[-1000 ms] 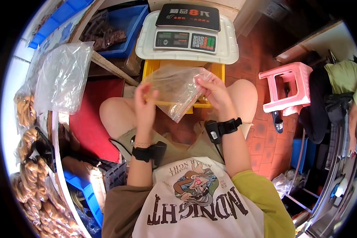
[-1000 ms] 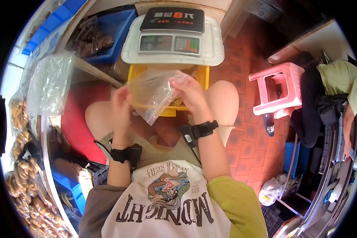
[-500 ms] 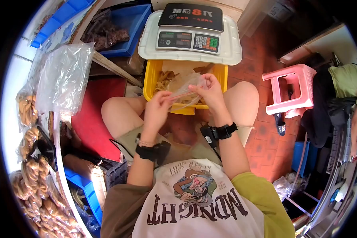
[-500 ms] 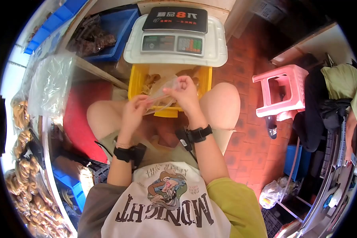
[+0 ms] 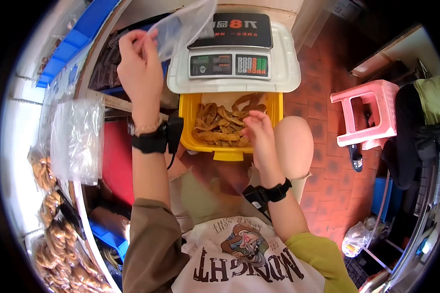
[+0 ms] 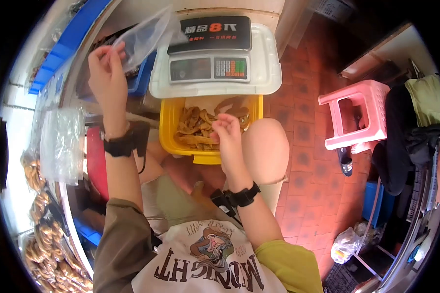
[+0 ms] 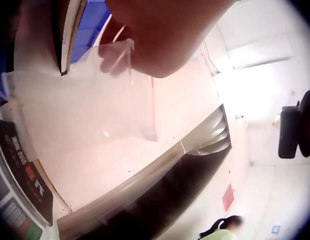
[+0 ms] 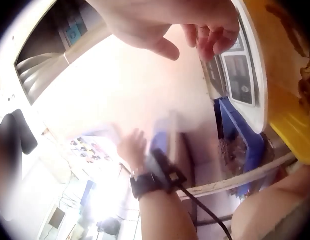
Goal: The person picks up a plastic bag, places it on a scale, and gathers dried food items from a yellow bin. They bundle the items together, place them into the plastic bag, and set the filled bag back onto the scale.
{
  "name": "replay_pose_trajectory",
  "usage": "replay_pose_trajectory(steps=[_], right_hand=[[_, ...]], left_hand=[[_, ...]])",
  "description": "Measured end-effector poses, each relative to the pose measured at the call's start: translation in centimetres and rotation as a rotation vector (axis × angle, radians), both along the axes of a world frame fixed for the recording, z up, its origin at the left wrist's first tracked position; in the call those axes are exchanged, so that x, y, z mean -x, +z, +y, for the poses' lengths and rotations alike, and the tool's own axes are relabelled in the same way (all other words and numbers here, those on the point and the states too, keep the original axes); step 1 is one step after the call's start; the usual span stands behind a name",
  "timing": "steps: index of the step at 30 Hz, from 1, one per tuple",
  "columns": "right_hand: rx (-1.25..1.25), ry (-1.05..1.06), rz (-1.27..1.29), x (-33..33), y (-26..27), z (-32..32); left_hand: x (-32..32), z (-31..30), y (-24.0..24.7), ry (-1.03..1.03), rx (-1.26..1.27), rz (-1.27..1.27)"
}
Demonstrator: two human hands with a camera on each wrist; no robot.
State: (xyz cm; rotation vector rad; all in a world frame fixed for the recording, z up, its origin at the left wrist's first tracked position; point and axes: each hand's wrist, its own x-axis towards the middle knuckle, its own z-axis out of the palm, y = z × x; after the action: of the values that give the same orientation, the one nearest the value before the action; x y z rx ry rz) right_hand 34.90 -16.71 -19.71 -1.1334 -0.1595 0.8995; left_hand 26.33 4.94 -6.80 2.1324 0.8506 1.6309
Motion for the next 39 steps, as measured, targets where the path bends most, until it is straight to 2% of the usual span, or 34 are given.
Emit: replay_pose_trajectory(steps=[1, 3, 6, 9, 16, 17, 18, 20, 21, 23, 24, 26, 27, 30, 32, 33, 34, 35, 36, 37, 38, 39], right_hand=[[0.002, 0.018, 0.009, 0.0, -0.1, 0.0], [0.008, 0.056, 0.025, -0.1, -0.3, 0.0], [0.075, 0.055, -0.013, -0.3, -0.5, 0.2], [0.086, 0.033, -0.035, -0.8, -1.0, 0.2], [0.129, 0.043, -0.031, -1.6, -1.7, 0.2], [0.13, 0.048, -0.055, -1.6, -1.8, 0.2], [0.131, 0.055, -0.081, -1.6, -1.9, 0.2], [0.15, 0.051, -0.11, -1.6, -1.9, 0.5], [0.159, 0.045, -0.136, -1.6, -1.8, 0.7], [0.173, 0.051, -0.098, -1.5, -1.7, 0.9], [0.183, 0.052, -0.058, -1.5, -1.8, 0.9], [0.192, 0.065, -0.077, -1.7, -2.4, 1.0], [0.175, 0.067, -0.083, -1.8, -2.7, 1.0], [0.135, 0.081, -0.1, -1.9, -3.2, 0.7], [0.107, 0.071, 0.009, -1.9, -3.4, 0.6], [0.081, 0.04, 0.028, -1.7, -3.7, 0.6], [0.072, 0.043, 0.016, -1.5, -4.0, 0.5], [0.08, -0.01, 0.218, -1.4, -4.2, 0.4], [0.089, -0.061, 0.42, -1.1, -4.1, 0.2], [0.087, -0.056, 0.407, -0.3, -3.2, -0.2], [0.044, 0.015, 0.608, 0.6, -2.3, -0.8], [0.001, 0.086, 0.809, 1.6, -1.1, -1.2]], left_hand=[[-1.2, 0.6, 0.1, -0.006, -0.004, 0.001], [-3.5, 1.8, 0.1, 0.119, -0.228, 0.234], [-7.3, 4.7, -3.2, 0.051, -0.228, 0.473], [-10.3, 7.1, -7.3, -0.049, -0.249, 0.581], [-13.1, 9.4, -13.6, -0.147, -0.255, 0.655], [-13.0, 9.5, -14.0, -0.168, -0.096, 0.765], [-13.1, 9.8, -15.1, -0.169, -0.09, 0.762], [-12.8, 10.5, -17.8, -0.193, -0.302, 0.644], [-12.3, 10.1, -17.5, -0.189, -0.297, 0.642], [-10.5, 9.2, -16.7, -0.287, -0.04, 0.645], [-9.4, 8.4, -15.9, -0.281, -0.036, 0.643], [-6.5, 6.0, -14.0, -0.405, 0.3, 0.49], [-5.0, 4.5, -13.5, -0.398, 0.299, 0.483], [0.3, -1.0, -11.6, -0.567, 0.881, 0.234], [3.6, -4.4, -10.9, -0.592, 1.105, 0.074], [5.4, -5.9, -10.7, -0.592, 1.092, 0.065], [7.2, -7.3, -10.7, -0.642, 1.353, -0.207], [8.8, -8.7, -10.8, -0.689, 1.602, -0.494], [10.4, -9.8, -10.9, -0.699, 1.59, -0.505], [12.1, -10.9, -11.2, -0.715, 1.743, -0.741], [13.6, -12.1, -11.5, -0.723, 1.89, -0.985], [14.8, -13.3, -11.7, -0.731, 1.887, -0.995]])
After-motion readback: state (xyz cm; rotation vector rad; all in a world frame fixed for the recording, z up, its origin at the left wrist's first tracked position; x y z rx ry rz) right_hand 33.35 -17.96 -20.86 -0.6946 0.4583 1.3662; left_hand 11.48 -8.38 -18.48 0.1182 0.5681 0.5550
